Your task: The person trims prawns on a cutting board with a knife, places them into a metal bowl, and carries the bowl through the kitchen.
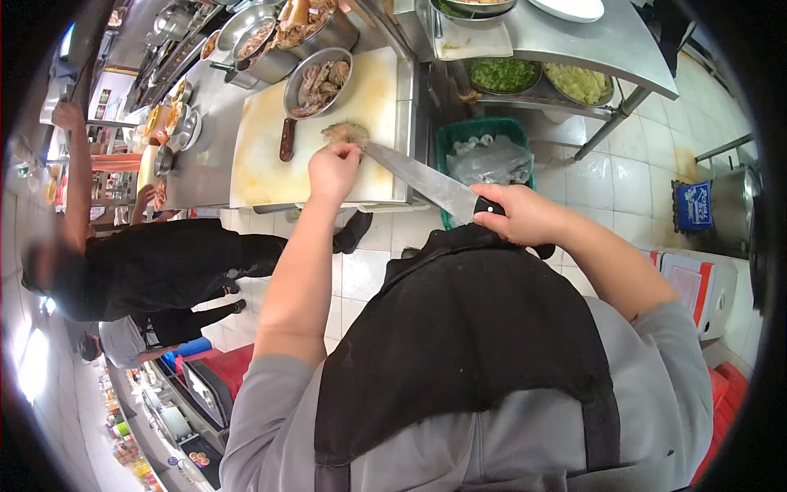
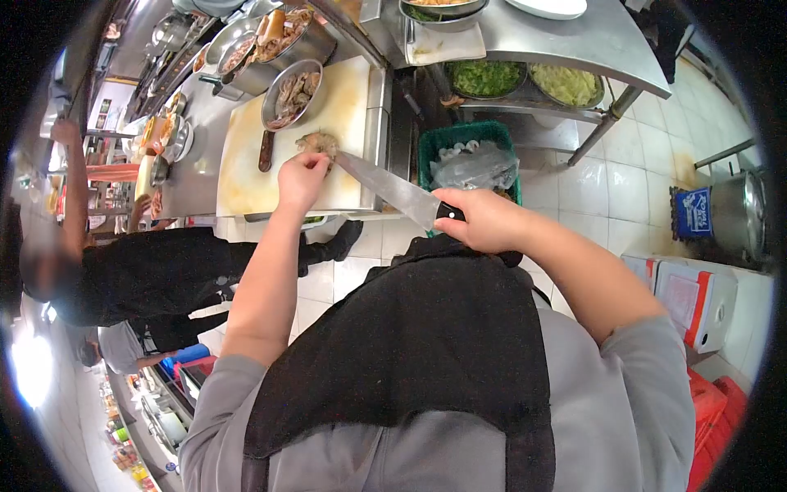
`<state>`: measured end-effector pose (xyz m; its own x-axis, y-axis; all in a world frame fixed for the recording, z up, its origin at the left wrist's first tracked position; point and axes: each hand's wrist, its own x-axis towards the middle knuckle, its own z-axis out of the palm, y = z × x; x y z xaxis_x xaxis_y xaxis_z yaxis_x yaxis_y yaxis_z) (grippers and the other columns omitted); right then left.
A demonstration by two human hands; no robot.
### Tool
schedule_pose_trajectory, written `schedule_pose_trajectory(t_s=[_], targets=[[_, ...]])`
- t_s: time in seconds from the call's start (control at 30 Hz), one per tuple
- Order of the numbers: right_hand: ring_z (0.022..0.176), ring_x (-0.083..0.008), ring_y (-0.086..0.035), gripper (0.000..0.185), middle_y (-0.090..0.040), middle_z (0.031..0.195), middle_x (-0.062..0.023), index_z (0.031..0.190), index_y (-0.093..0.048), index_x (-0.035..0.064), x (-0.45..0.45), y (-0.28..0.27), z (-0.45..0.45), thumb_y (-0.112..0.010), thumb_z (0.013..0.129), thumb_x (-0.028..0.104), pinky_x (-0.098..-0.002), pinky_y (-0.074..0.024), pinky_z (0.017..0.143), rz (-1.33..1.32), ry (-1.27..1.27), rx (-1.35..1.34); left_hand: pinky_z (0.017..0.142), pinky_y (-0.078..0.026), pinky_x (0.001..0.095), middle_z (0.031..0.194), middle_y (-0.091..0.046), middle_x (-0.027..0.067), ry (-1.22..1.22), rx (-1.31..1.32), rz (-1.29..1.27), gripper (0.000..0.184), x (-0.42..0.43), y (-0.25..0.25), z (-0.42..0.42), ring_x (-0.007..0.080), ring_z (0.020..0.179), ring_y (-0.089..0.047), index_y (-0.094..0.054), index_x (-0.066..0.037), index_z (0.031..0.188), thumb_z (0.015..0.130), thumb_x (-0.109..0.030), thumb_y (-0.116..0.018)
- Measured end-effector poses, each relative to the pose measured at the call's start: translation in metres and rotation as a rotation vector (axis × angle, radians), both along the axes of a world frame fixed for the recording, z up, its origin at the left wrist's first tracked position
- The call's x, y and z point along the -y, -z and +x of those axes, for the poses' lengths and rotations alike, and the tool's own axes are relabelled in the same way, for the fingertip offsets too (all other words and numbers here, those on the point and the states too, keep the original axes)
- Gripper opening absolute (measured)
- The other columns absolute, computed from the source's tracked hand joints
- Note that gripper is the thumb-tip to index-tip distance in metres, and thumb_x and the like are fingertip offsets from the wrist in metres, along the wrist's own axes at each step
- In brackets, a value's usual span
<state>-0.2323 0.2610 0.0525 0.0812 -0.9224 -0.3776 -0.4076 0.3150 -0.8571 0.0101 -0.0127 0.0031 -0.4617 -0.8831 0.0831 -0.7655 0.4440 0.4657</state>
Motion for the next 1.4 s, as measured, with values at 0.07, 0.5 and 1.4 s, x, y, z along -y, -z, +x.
schedule_pose_trajectory(t_s=[0.07,0.5,1.4], targets=[[0.110,-0.0391,-0.066,0.049,-0.068,0.118,-0.0239,0.138,-0.054,0.0029,0.000,-0.002,0.000,-0.065,0.098,0.028,-0.0432,-0.0511,0.094,-0.012,0.004,-0.032,0.070,-0.056,0.0316,0.080,-0.076,0.0108,-0.015,0.013,0.104,0.022,0.003,-0.001,0.010,0.0181,0.069,-0.070,-0.077,-0.002,0.095,0.087,-0.023,-0.075],[0.111,-0.0426,-0.065,0.052,-0.068,0.119,-0.0263,0.140,-0.053,0.0031,-0.006,0.012,0.006,-0.066,0.097,0.028,-0.0439,-0.0517,0.095,-0.104,-0.041,-0.097,0.076,-0.057,0.0366,0.087,-0.076,0.0143,-0.085,0.042,0.121,0.020,-0.006,-0.009,0.000,0.0276,0.079,-0.073,-0.077,-0.005,0.092,0.084,-0.023,-0.074],[0.091,-0.0450,-0.067,0.054,-0.071,0.095,-0.0244,0.141,-0.049,0.0045,-0.021,-0.048,-0.014,-0.066,0.094,0.026,-0.0519,-0.0530,0.080,-0.130,-0.126,-0.450,0.069,-0.053,0.0332,0.082,-0.073,0.0118,-0.104,-0.014,0.375,0.036,0.036,0.010,-0.004,0.0177,0.073,-0.066,-0.074,0.004,0.096,0.082,-0.029,-0.076]])
